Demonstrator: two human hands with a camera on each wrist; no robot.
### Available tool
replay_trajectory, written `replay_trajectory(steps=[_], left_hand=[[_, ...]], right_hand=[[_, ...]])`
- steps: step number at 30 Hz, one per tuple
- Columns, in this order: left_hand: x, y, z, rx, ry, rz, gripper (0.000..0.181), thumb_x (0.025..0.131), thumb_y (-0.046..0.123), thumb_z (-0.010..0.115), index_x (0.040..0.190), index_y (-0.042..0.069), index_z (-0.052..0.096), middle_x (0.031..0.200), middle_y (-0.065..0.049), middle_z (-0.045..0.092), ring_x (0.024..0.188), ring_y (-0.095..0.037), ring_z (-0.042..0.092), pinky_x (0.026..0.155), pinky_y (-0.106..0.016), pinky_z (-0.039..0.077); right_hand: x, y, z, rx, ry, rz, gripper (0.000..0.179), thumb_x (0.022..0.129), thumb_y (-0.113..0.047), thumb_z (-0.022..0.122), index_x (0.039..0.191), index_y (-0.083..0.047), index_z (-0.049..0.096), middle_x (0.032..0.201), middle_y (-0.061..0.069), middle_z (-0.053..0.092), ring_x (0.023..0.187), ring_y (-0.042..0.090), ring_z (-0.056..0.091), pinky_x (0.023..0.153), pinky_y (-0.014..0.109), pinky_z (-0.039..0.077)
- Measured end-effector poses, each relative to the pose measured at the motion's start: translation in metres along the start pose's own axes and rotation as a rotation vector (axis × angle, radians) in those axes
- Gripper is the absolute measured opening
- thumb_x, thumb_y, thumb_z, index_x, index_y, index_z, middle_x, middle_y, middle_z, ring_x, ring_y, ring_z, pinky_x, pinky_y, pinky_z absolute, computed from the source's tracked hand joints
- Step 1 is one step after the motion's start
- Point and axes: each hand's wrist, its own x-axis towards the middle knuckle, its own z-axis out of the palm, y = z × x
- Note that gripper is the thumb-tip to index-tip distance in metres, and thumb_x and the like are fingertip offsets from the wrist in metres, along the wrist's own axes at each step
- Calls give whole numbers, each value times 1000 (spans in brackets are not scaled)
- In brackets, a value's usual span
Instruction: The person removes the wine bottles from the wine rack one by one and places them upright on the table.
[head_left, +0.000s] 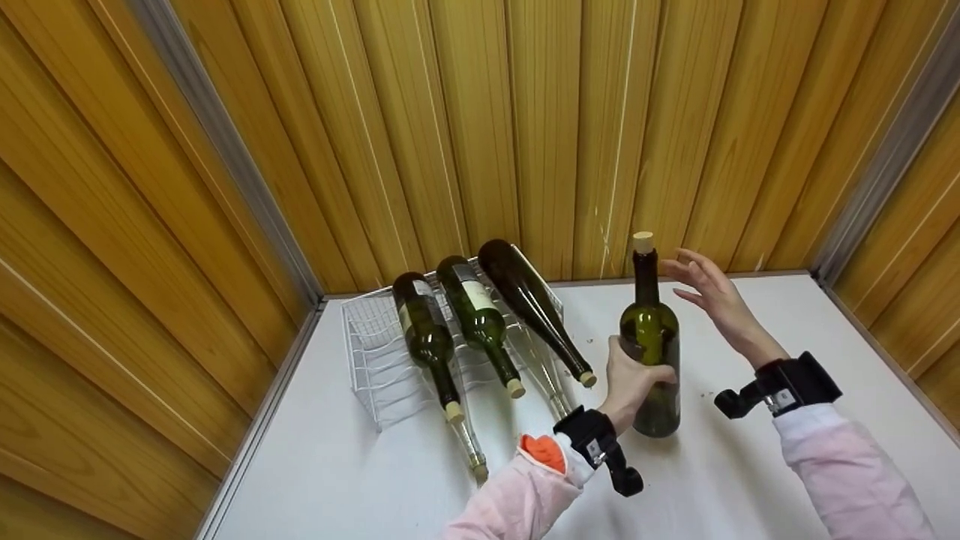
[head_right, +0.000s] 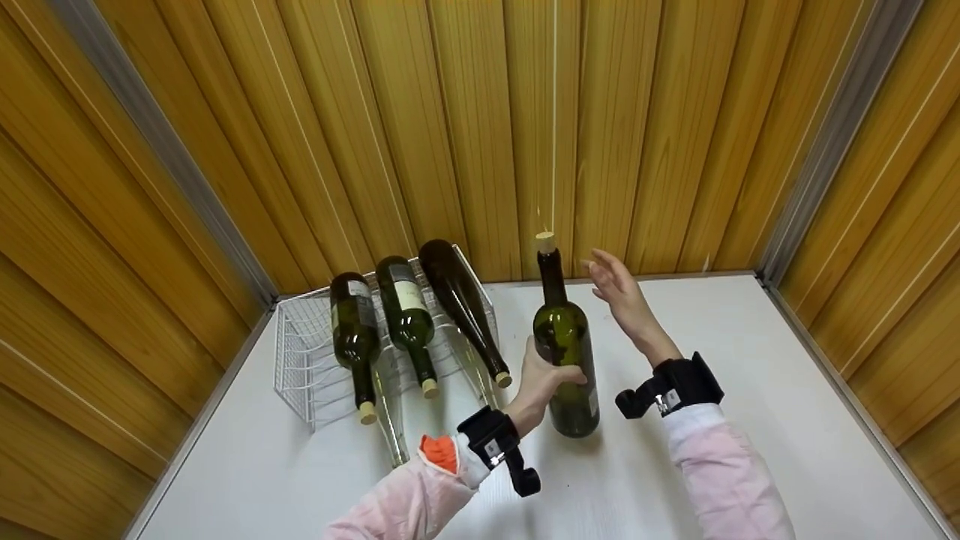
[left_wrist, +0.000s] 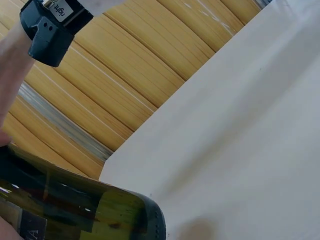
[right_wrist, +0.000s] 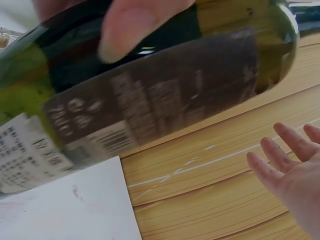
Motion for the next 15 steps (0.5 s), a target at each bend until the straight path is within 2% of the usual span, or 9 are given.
replay_trajectory(steps=[10, 15], left_hand=[[-4, -13, -7, 70, -18, -21, 65, 52, -3, 79, 108, 14, 51, 98, 4, 59, 93, -14, 56, 91, -38, 46], [-3, -17, -10, 53, -11, -30, 65, 51, -5, 78, 107, 13, 51, 98, 3, 59, 93, -16, 56, 92, -38, 45]], right_hand=[[1, -5, 14, 36, -22, -22, 61, 110, -33, 42, 154, 7, 28, 126, -15, 57, 118, 2, 55, 97, 17, 46], [1, -3, 20, 27, -56, 14, 63, 109, -33, 43, 155, 6, 25, 133, -7, 54, 118, 0, 54, 97, 19, 46]])
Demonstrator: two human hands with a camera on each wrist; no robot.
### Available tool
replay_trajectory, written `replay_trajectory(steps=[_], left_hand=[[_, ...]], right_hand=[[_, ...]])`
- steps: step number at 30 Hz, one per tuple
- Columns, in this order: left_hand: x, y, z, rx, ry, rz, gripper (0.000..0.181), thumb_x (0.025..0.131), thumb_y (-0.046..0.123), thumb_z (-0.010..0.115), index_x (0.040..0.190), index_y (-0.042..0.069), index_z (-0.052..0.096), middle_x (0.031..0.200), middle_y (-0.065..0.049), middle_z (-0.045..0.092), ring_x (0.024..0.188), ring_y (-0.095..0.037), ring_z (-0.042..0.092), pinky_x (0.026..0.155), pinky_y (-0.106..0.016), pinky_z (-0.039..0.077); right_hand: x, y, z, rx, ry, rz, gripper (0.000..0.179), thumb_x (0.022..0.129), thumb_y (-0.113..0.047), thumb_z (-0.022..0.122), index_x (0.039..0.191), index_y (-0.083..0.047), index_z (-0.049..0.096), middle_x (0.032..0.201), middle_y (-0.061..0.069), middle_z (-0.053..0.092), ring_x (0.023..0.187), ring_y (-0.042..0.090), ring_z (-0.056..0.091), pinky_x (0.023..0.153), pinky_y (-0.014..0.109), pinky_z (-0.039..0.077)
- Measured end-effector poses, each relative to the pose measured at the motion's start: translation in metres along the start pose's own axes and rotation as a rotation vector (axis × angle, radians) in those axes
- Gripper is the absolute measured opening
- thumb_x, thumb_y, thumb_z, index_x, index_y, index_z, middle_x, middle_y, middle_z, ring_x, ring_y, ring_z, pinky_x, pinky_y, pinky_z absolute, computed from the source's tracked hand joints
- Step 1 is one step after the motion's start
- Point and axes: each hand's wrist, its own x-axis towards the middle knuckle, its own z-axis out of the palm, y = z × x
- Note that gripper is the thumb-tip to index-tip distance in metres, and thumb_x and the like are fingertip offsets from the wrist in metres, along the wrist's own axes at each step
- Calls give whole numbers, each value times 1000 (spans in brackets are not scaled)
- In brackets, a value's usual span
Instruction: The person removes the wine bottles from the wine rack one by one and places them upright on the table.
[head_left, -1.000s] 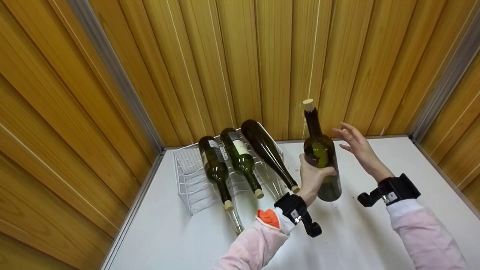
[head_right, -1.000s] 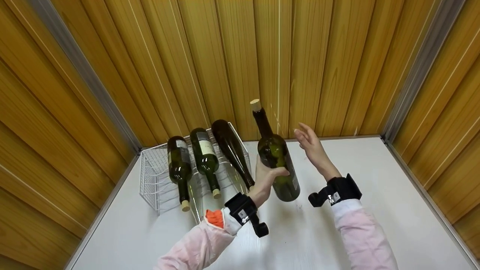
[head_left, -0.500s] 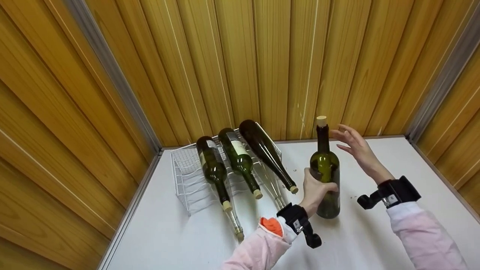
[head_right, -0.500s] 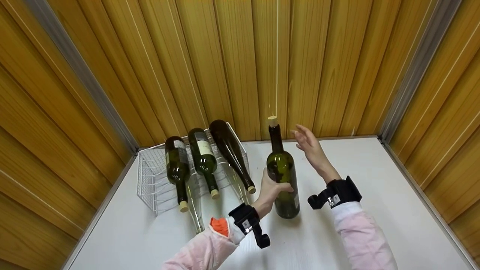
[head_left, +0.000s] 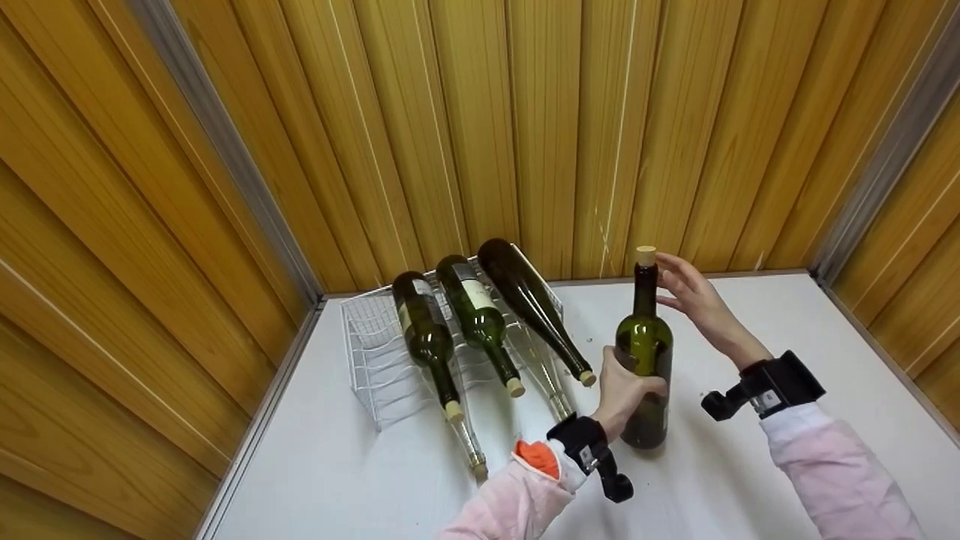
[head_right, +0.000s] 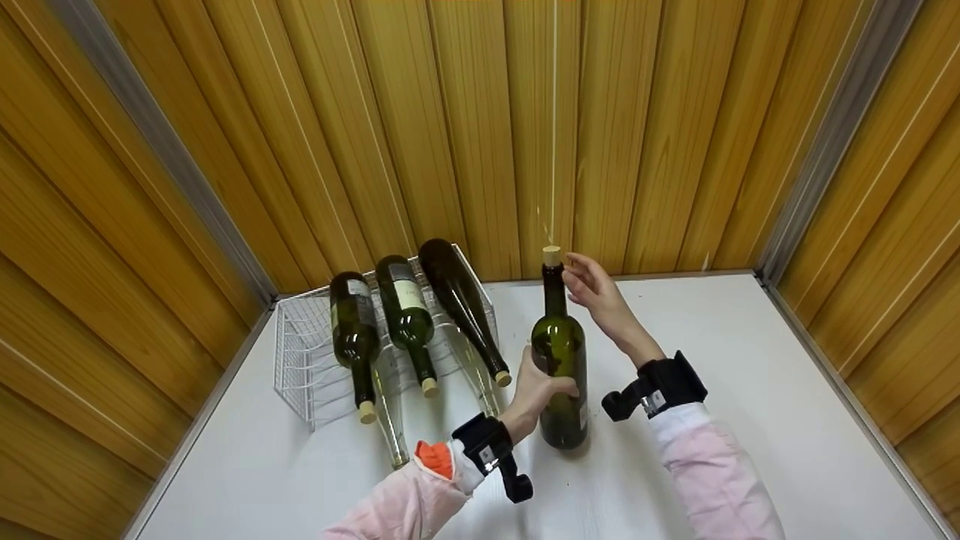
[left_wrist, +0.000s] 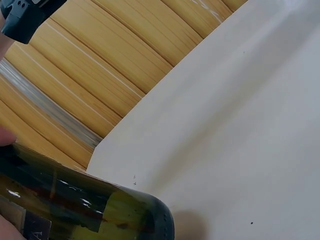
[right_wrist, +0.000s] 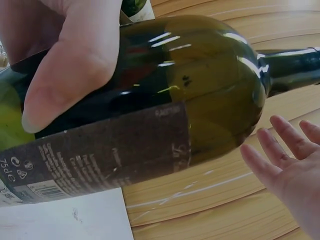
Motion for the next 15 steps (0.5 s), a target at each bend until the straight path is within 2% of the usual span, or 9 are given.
replay_trajectory(steps=[5, 8, 12, 15], left_hand=[[1, -3, -4, -22, 5, -3, 65, 50, -7, 76, 106, 13, 51, 98, 2, 59, 94, -18, 56, 93, -38, 44], [2, -3, -7, -30, 7, 0, 64, 50, -8, 75, 106, 14, 51, 98, 2, 58, 93, -18, 56, 93, -39, 44], [2, -4, -8, -42, 0, -10, 64, 51, -9, 76, 106, 14, 51, 98, 2, 59, 93, -18, 56, 91, -37, 44], [0, -5, -7, -63, -8, -12, 64, 51, -9, 76, 105, 14, 50, 98, 0, 59, 91, -19, 56, 87, -35, 45]], right_hand=[[1, 3, 8, 6, -13, 46, 67, 108, -35, 46, 156, 6, 22, 143, 9, 47, 117, -1, 52, 97, 20, 45], [4, 3, 17, 3, -20, 55, 65, 108, -34, 46, 154, 7, 25, 142, 10, 50, 116, -1, 54, 97, 22, 45], [11, 3, 33, 13, -70, 26, 55, 108, -27, 49, 148, 8, 33, 125, -2, 65, 113, 5, 63, 99, 26, 48], [14, 2, 42, 14, -84, 14, 45, 106, -17, 51, 141, 10, 40, 111, -5, 70, 103, 9, 68, 95, 26, 53]])
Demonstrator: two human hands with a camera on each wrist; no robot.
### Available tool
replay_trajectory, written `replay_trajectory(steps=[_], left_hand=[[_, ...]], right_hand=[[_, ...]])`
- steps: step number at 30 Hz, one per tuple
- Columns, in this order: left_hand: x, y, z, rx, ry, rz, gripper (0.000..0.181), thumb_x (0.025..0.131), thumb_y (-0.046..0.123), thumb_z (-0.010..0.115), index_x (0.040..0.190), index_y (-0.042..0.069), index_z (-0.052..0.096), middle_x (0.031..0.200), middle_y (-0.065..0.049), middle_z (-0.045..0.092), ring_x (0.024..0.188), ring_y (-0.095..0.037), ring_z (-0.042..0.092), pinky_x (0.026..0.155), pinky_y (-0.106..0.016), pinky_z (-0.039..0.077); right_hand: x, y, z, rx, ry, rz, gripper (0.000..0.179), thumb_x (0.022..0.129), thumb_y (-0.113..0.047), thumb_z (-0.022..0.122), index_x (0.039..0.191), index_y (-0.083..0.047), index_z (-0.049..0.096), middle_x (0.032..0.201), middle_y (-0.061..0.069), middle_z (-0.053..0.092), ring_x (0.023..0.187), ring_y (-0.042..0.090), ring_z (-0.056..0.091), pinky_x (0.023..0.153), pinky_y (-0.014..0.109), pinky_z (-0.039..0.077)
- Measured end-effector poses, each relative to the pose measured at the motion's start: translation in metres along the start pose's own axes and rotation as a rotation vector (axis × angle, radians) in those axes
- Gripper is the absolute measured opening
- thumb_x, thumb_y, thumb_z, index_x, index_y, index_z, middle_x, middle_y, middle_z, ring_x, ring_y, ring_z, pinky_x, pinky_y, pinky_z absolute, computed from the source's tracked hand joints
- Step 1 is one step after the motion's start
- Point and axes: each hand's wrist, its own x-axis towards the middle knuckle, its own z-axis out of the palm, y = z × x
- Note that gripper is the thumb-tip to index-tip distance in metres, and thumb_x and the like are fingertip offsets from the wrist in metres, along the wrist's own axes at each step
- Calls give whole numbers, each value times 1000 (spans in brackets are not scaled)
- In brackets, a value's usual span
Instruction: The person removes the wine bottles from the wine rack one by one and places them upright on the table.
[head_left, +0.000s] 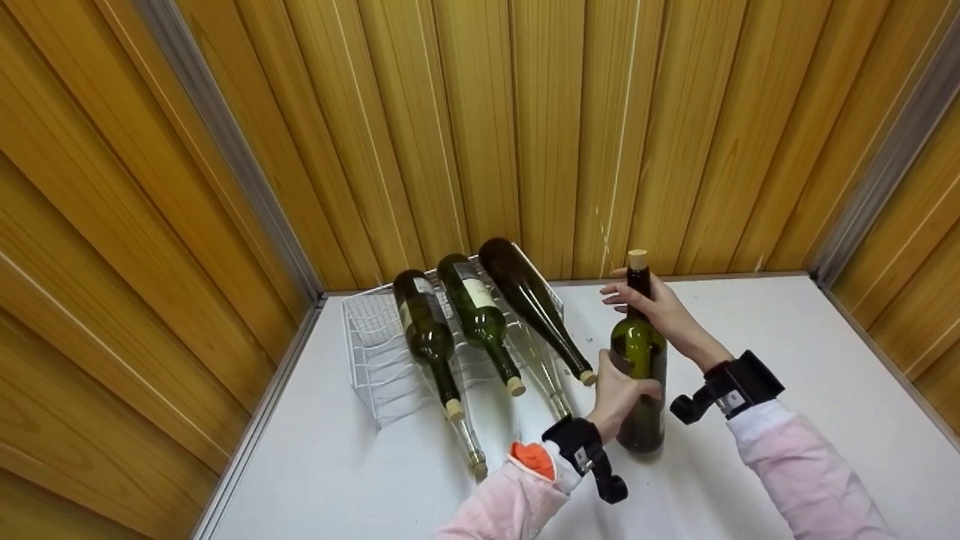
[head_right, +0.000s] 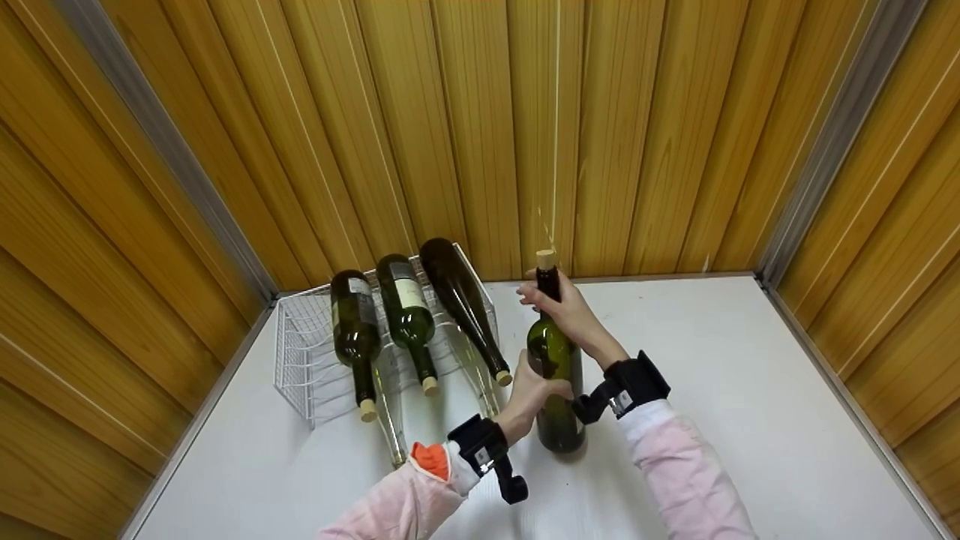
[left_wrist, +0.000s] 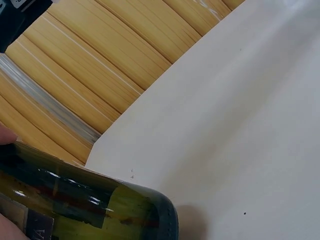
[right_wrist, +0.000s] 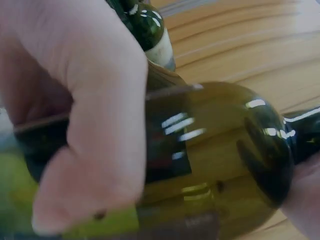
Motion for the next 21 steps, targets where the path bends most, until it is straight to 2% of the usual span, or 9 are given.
replay_trajectory(steps=[4, 9, 13, 17, 21], left_hand=[[-1, -1, -1, -18, -3, 1, 63, 51, -10, 75, 103, 13, 50, 97, -1, 58, 89, -19, 55, 84, -34, 44], [-2, -1, -2, -3, -4, -3, 65, 51, -9, 76, 105, 13, 50, 98, -1, 58, 90, -19, 56, 84, -34, 45], [-3, 0, -3, 5, -6, -1, 64, 51, -9, 77, 105, 13, 49, 98, -2, 58, 89, -19, 56, 83, -34, 45], [-2, 2, -3, 29, -10, -4, 65, 52, -9, 77, 105, 13, 48, 97, -2, 58, 89, -20, 56, 85, -35, 45], [0, 5, -3, 76, -32, 3, 66, 53, -6, 80, 108, 13, 48, 97, 1, 59, 90, -17, 57, 87, -33, 45]], right_hand=[[2, -1, 5, -20, 38, 26, 26, 103, -8, 55, 124, 7, 51, 96, -3, 69, 88, 7, 69, 83, 23, 56], [1, -2, 6, -39, 63, 67, 11, 100, -11, 62, 106, -3, 56, 83, -2, 63, 77, 7, 64, 74, 24, 54], [1, -4, 6, -54, 72, 64, 12, 101, -12, 62, 96, -5, 55, 72, -4, 59, 70, 8, 58, 69, 24, 49], [2, -5, 7, -60, 94, 21, 17, 103, -8, 57, 87, -2, 54, 66, -4, 56, 65, 9, 55, 68, 24, 46], [4, -5, 10, -108, 186, -37, 19, 103, -4, 56, 84, -1, 54, 63, -4, 54, 60, 7, 54, 65, 21, 45]])
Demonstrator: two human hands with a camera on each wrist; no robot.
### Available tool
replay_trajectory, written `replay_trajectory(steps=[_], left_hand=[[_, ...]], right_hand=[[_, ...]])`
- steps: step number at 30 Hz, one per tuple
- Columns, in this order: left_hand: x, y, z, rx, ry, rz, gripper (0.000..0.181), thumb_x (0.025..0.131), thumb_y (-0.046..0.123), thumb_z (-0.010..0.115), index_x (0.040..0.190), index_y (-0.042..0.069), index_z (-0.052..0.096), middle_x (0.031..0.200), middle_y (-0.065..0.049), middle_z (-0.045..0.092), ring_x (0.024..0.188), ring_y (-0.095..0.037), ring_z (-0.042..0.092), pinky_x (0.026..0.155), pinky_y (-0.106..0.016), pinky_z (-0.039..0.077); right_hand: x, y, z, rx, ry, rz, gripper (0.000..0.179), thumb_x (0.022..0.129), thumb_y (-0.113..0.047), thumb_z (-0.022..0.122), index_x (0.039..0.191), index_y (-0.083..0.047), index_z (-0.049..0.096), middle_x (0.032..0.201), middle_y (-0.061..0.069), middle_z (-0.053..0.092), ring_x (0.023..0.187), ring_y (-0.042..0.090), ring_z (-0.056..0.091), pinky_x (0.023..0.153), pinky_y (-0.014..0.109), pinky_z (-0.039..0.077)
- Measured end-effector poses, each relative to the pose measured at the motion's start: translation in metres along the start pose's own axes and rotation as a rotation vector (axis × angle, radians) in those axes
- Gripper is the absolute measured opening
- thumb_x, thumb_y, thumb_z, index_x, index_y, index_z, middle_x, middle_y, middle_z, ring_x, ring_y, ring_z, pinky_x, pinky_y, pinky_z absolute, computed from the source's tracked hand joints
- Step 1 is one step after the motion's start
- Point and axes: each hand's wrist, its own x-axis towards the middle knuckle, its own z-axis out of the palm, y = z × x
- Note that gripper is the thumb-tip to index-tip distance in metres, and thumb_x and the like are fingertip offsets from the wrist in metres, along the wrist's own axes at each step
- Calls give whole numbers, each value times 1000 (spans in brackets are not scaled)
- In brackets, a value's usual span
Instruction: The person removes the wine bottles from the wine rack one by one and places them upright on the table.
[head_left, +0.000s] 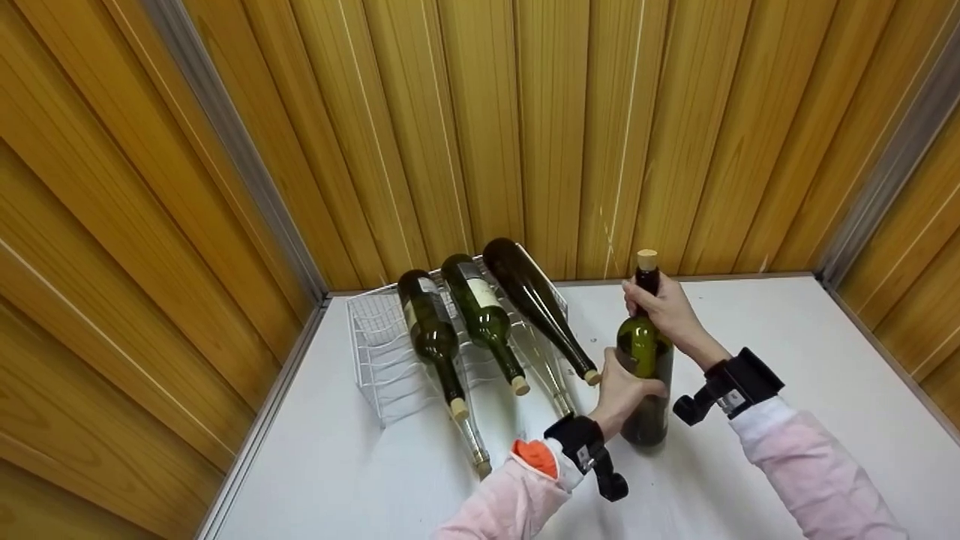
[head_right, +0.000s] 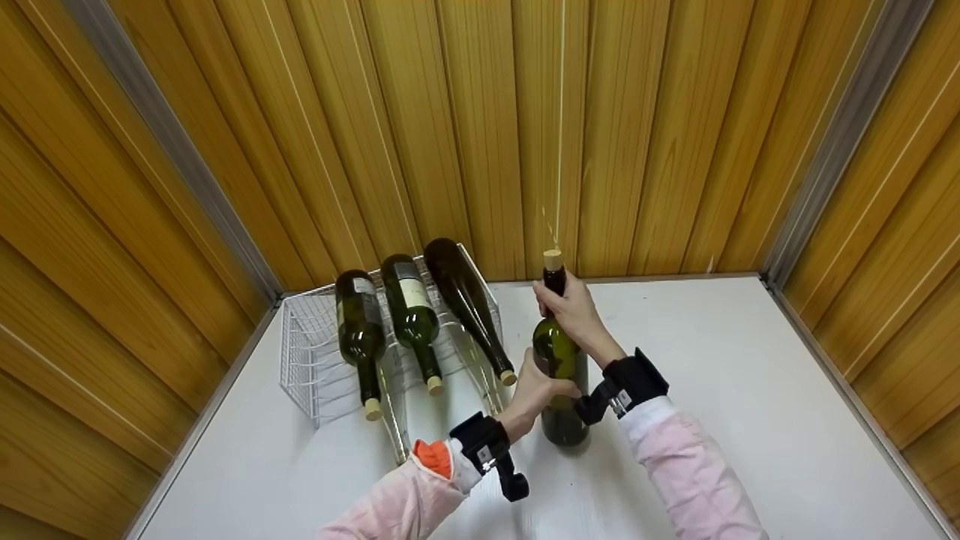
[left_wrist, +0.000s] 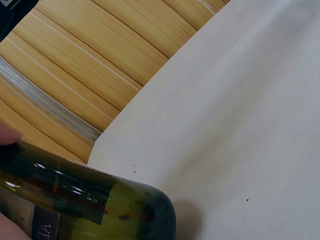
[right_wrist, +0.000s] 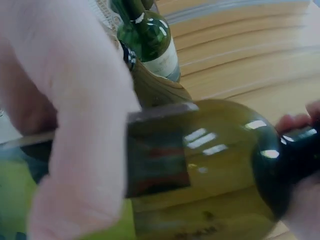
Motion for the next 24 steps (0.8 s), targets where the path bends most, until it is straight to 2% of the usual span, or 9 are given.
replay_trajectory(steps=[5, 9, 12, 15, 18, 21, 24], left_hand=[[4, 6, 0, 69, -28, 36, 74, 58, -5, 82, 121, 12, 47, 109, 0, 62, 98, -14, 58, 93, -31, 45], [2, 11, -1, 87, -34, 47, 87, 64, -5, 81, 141, 8, 41, 129, -7, 60, 116, -20, 58, 104, -34, 43], [-2, 14, -1, 111, -41, 63, 91, 67, -4, 78, 148, 3, 37, 140, -13, 57, 127, -26, 55, 110, -38, 40], [-6, 17, -2, 129, -59, 106, 86, 68, -5, 74, 147, 1, 39, 141, -15, 56, 131, -29, 53, 111, -37, 39], [-9, 19, -3, 85, -92, 143, 76, 70, -9, 69, 142, 0, 44, 134, -12, 57, 126, -26, 56, 107, -32, 44], [-10, 22, -4, 37, -135, 162, 63, 72, -12, 66, 131, 2, 49, 123, -4, 57, 115, -19, 60, 97, -25, 49], [-12, 23, -7, 42, -182, 196, 48, 74, -14, 66, 117, 4, 53, 108, 0, 59, 98, -9, 61, 87, -20, 51]], right_hand=[[0, -2, 0, -5, 114, -43, 19, 101, 0, 57, 82, 4, 53, 60, -5, 53, 57, 7, 52, 62, 20, 44], [2, -3, -6, 13, 175, -69, 20, 100, 0, 58, 81, 2, 53, 60, -6, 54, 57, 6, 53, 62, 20, 44], [7, -2, -15, 3, 231, -84, 20, 100, -2, 59, 81, -3, 53, 60, -7, 54, 58, 5, 53, 62, 19, 45], [14, 2, -27, -20, 289, -75, 19, 100, -3, 59, 82, -5, 54, 61, -10, 54, 59, 3, 54, 62, 17, 45], [20, 6, -38, -43, 335, -46, 17, 100, -3, 58, 84, -6, 54, 62, -10, 55, 59, 3, 55, 64, 16, 46], [27, 10, -46, -59, 370, -33, 14, 100, -5, 57, 86, -7, 54, 63, -10, 56, 60, 2, 56, 65, 16, 46], [32, 15, -51, -83, 403, -40, 13, 101, -10, 59, 89, -8, 53, 64, -11, 56, 61, 2, 56, 65, 16, 46]])
